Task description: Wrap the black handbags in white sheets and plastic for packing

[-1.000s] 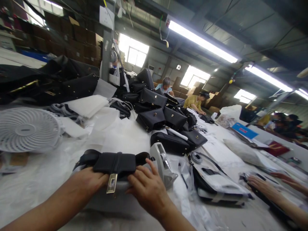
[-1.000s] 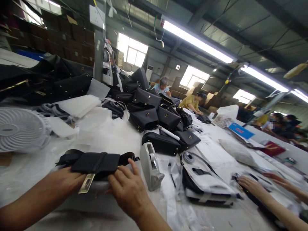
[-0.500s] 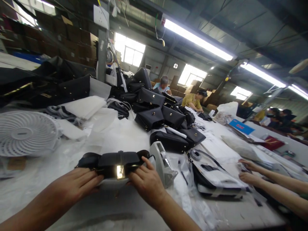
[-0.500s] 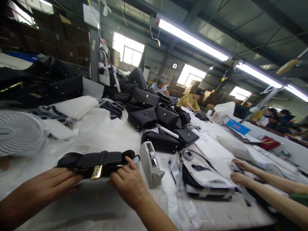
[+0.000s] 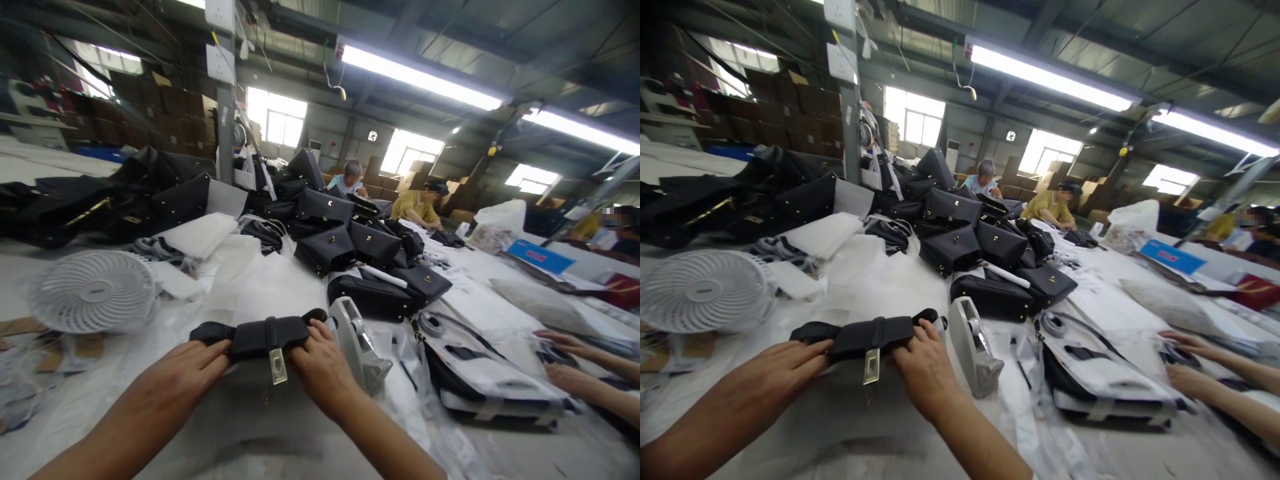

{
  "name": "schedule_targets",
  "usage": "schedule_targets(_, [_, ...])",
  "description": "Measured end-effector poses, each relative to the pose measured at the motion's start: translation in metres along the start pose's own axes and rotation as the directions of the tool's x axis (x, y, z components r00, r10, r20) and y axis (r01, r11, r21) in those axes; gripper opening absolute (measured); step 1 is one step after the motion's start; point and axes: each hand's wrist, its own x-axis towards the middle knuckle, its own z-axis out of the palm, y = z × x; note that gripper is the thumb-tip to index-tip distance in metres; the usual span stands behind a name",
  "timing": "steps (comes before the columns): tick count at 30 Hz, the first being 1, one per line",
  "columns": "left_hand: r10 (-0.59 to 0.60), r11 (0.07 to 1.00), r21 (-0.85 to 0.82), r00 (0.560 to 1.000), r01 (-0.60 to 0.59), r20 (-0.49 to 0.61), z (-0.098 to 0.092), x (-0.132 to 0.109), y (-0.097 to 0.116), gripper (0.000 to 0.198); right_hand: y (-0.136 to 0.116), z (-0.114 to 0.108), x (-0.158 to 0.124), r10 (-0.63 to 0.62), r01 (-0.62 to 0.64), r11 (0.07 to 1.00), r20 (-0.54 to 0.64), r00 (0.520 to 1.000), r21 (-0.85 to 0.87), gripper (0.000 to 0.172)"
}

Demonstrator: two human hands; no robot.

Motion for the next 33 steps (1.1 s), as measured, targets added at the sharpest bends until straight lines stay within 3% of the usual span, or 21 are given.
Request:
schedule_targets(4, [-0.104,0.995,0.009,0.977,0.104,0.185,-0.010,0.010,0.010,0.029,-0.003,-0.007,0.008,0.029,-0.033,0.998,0.094,0.995,0.044,0.017])
schedule_targets(9, [-0.153,0.987,0.086,0.936,0.132,0.317,-0.017,0.013,0.019,0.054,-0.004,-0.013,0.013,0.048,-0.058,0.998,0.245,0.968,0.037,0.016])
schedule_targets(18, [-0.111,0.994,0.011,0.971,0.111,0.212,-0.001,0.004,-0.001,0.052,-0.001,-0.016,0.020,0.071,-0.093,0.993,0.268,0.961,0.072,0.012])
schedule_targets(23, [-0.213,0.976,0.013,0.941,0.217,0.263,0.000,0.015,-0.003,0.040,0.006,-0.007,0.023,0.037,-0.046,0.999,0.268,0.963,0.028,0.019])
schedule_targets(33, [-0.233,0.965,-0.030,0.900,0.262,0.367,-0.010,0.026,-0.007,0.027,0.015,-0.004,0.022,-0.021,0.020,1.000,0.246,0.969,0.006,0.024])
